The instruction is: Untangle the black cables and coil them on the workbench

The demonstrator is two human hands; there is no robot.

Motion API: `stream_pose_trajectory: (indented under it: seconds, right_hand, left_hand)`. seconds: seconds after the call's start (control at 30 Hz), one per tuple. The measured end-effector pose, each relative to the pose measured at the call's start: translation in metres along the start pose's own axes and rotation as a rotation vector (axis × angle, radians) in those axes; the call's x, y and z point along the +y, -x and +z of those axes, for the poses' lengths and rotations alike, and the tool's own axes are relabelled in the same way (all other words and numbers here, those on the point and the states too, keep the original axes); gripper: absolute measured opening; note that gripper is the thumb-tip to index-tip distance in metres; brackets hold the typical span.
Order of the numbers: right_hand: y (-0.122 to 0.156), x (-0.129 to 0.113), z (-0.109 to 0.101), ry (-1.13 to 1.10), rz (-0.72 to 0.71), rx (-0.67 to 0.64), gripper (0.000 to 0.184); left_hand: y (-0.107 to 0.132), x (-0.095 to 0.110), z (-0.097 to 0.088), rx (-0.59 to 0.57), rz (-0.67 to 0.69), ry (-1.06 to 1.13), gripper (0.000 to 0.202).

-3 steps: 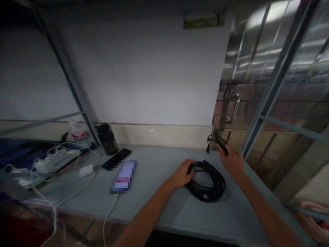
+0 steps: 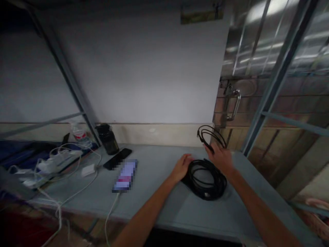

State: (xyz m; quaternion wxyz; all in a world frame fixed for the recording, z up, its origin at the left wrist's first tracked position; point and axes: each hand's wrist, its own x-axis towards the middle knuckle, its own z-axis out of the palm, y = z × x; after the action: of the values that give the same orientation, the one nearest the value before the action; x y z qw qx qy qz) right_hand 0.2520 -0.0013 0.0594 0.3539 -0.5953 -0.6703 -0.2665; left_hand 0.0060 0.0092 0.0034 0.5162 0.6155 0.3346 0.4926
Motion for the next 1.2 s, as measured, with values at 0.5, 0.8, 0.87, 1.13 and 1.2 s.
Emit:
stream_pose_trajectory:
  seconds: [0.5, 0.8, 0.87, 1.13, 1.2]
  right_hand:
    - [0.033, -0.064, -0.008, -0.439, -0.313, -0.551, 0.048]
    - [0.029, -0.05, 0.001, -0.654, -0.135, -0.551, 0.062]
    - [0.026, -0.045, 0.006, -0.722, -0.098, -0.412, 0.06]
    - [0.011, -0.027, 0.007, -1.079, 0.352, -0.126, 0.055]
    - [0.012, -0.025, 0.004, -1.31, 0.477, -0.297, 0.055]
  left_hand:
    - [-0.011, 0.037, -0.024, 0.078, -0.411, 0.709, 0.024]
    - [-0.012, 0.043, -0.018, 0.105, -0.494, 0.901, 0.03]
    - [-0.011, 0.046, -0.022, 0.105, -0.567, 0.967, 0.037]
    - [-0.008, 0.065, -0.034, -0.059, -0.683, 1.03, 0.044]
    - [-0.005, 0.067, -0.034, -0.174, -0.744, 1.004, 0.047]
